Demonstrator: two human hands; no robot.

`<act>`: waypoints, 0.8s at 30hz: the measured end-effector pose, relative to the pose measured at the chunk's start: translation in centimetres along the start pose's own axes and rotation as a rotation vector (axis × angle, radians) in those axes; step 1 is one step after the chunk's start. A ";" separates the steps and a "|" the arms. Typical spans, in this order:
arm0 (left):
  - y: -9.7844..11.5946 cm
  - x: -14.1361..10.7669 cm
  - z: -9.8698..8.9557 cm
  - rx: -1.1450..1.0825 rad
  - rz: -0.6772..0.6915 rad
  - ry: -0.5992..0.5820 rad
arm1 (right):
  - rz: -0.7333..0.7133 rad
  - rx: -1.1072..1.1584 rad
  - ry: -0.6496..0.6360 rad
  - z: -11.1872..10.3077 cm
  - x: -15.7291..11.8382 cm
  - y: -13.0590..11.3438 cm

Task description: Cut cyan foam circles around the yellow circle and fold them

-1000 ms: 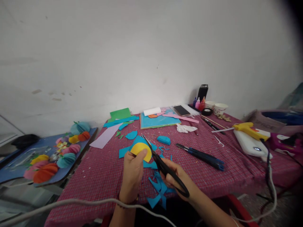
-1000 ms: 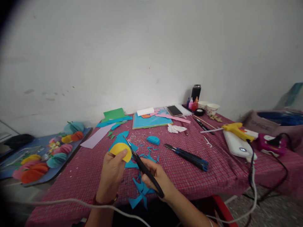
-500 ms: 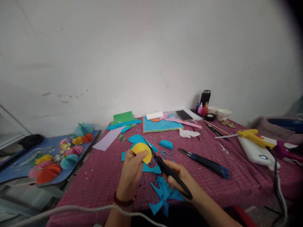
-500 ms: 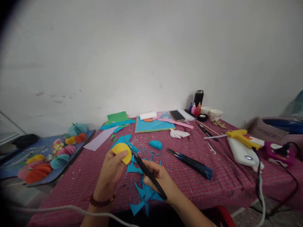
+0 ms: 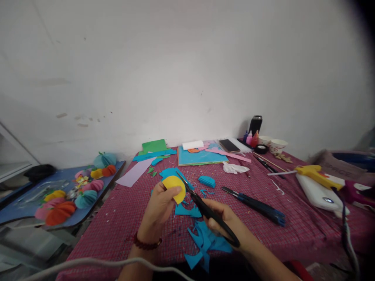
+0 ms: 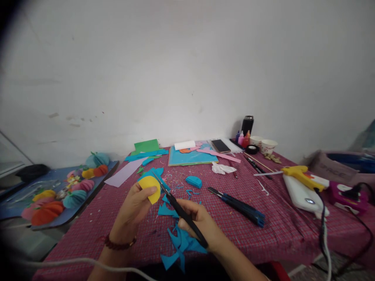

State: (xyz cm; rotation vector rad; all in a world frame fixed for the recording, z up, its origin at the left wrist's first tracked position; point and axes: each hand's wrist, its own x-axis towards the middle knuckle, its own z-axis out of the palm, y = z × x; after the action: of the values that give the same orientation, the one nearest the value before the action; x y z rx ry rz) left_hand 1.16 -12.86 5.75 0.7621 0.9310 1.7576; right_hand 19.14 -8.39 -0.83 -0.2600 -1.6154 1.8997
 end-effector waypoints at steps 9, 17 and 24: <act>0.2 0.7 -1.8 0.059 -0.031 -0.146 | 0.048 -0.008 -0.018 0.2 -0.3 -0.6; 0.2 1.0 -2.5 0.170 -0.057 -0.206 | 0.042 -0.022 -0.076 -0.1 -0.2 -0.7; -1.5 -0.2 -1.6 0.245 -0.117 -0.185 | 0.020 -0.037 -0.121 -0.1 -0.5 -1.0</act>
State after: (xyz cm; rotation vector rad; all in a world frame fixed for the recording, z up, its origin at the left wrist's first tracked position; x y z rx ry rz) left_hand 0.53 -13.10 3.65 0.9893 1.0539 1.4610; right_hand 19.93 -8.54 -0.06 -0.1799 -1.7347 1.9344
